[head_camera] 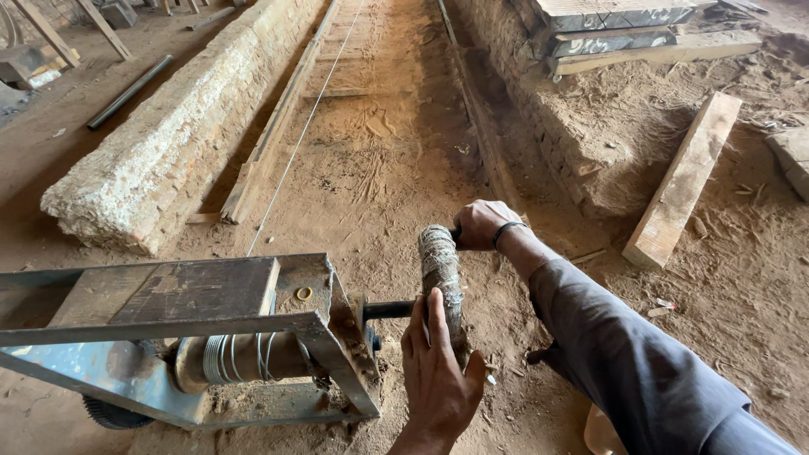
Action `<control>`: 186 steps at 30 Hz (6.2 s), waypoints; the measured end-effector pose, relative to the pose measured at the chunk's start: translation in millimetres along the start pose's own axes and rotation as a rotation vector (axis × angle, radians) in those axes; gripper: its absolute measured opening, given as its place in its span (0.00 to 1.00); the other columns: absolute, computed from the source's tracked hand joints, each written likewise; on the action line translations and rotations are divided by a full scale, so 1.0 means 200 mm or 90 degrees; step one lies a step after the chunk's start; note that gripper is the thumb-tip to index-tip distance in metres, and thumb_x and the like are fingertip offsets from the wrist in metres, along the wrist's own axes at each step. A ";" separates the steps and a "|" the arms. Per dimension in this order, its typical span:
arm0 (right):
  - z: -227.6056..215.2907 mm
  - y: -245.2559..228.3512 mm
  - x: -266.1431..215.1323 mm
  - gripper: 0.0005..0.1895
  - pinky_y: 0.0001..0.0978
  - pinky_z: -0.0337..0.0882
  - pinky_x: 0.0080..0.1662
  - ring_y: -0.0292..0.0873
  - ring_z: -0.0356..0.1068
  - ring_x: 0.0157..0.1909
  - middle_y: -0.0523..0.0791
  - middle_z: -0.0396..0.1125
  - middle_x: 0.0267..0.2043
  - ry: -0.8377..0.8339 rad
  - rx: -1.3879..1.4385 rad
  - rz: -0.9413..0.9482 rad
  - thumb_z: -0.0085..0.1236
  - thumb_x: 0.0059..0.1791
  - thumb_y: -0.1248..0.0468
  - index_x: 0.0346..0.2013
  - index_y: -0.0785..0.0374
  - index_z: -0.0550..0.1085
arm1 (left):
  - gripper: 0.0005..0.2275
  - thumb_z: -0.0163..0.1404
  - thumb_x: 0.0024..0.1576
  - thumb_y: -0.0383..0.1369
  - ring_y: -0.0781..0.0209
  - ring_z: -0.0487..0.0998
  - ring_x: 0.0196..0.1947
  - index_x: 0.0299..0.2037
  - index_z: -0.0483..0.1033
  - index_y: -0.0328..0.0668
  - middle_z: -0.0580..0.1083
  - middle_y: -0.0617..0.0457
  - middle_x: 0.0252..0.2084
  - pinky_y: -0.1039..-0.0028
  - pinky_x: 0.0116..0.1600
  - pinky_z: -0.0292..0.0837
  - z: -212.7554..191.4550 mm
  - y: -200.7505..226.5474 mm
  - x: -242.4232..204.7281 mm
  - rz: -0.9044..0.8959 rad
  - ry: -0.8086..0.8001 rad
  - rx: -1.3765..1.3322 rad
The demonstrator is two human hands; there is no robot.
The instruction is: The person rotates a handle by hand to wind a rope onto a spool on a winch mechanism.
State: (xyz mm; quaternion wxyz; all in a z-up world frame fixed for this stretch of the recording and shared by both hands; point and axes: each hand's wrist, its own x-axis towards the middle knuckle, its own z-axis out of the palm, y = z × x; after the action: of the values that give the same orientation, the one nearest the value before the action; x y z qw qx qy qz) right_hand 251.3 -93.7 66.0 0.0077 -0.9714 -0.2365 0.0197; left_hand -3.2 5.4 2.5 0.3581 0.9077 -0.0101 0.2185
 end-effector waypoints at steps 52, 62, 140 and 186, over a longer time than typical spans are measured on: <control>0.35 0.07 0.16 0.21 0.44 0.74 0.37 0.49 0.75 0.34 0.47 0.75 0.32 -0.011 0.056 -0.021 0.62 0.41 0.40 0.33 0.52 0.81 | 0.37 0.55 0.53 0.29 0.30 0.68 0.63 0.74 0.50 0.55 0.48 0.22 0.71 0.58 0.54 0.80 -0.04 0.11 0.44 -0.126 -0.071 0.161; 0.48 0.04 0.14 0.15 0.41 0.72 0.34 0.45 0.74 0.30 0.44 0.73 0.28 0.034 0.023 0.011 0.54 0.48 0.45 0.31 0.50 0.78 | 0.38 0.55 0.54 0.32 0.34 0.73 0.58 0.74 0.48 0.52 0.50 0.22 0.71 0.60 0.52 0.80 -0.02 0.08 0.54 -0.156 -0.132 0.198; 1.08 -0.03 -0.13 0.15 0.45 0.59 0.56 0.47 0.66 0.54 0.42 0.70 0.46 0.016 0.181 0.043 0.57 0.48 0.47 0.45 0.47 0.75 | 0.41 0.58 0.53 0.48 0.38 0.71 0.59 0.70 0.50 0.33 0.57 0.28 0.67 0.56 0.51 0.80 0.01 0.02 0.66 -0.068 -0.031 0.273; 1.23 -0.09 -0.35 0.12 0.44 0.64 0.53 0.47 0.72 0.50 0.43 0.75 0.41 0.005 0.164 0.043 0.54 0.49 0.50 0.40 0.49 0.77 | 0.43 0.51 0.57 0.25 0.63 0.71 0.27 0.79 0.36 0.58 0.64 0.36 0.54 0.77 0.24 0.69 0.05 0.06 0.79 -0.339 -0.246 0.291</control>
State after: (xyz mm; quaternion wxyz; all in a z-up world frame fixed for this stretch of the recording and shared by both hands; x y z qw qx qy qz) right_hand 169.6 -108.2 -176.5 0.1325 -0.9698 -0.1995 0.0460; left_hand 141.7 12.8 67.8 0.1827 0.9593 0.2070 -0.0597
